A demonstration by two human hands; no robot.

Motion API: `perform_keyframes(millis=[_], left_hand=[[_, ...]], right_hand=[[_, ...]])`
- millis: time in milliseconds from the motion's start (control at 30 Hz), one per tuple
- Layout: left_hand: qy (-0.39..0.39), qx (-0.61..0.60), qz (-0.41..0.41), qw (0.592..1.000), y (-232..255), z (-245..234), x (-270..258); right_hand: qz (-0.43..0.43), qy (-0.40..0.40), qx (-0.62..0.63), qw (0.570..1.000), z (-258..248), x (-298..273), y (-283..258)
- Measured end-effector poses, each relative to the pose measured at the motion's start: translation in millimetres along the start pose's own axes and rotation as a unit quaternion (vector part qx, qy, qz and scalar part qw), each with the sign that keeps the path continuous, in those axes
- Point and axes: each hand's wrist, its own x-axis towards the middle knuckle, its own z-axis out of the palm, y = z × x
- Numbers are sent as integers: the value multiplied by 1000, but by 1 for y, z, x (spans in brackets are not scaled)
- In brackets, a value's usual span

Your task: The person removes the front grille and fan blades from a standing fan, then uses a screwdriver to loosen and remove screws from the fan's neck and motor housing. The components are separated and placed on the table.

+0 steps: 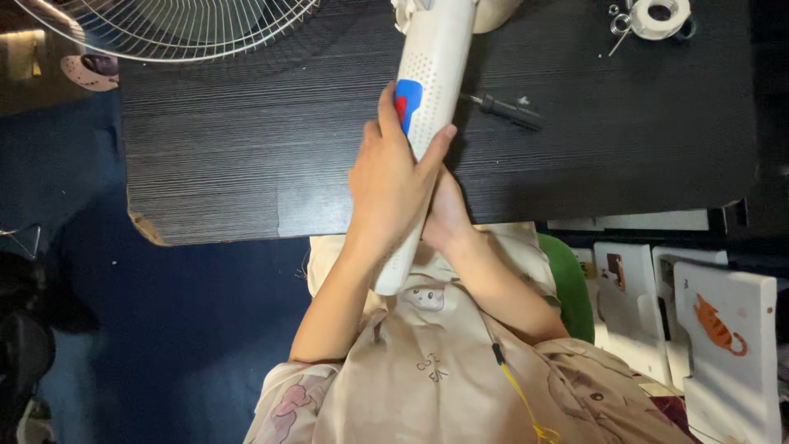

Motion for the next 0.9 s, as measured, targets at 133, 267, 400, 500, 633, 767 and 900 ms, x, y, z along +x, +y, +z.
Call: perform_keyframes(millis=[133,267,400,500,633,767,900], left_hand=[[26,-39,29,999,-21,7,7],[-27,-199,60,978,-58,-2,30],[-99,-339,-37,935,-91,-31,44],[-152,-473,-116,860,-105,-48,43],[-162,-537,-157,813,-104,-62,48],[-125,-376,-97,913,-95,-54,48],[-85,-280,-20,956,-85,-12,28]], right_hand=[[-29,36,-45,998,-17,13,0],[-153,90,-262,949,-21,0,-20],[-453,227,-533,678,-18,-46,-91],[-415,377,-800,214,-29,-83,-167],[-295,349,-830,320,-65,-90,-195],[-365,365,-796,317,-85,-96,-187],[-415,359,-792,269,-72,-91,-179]])
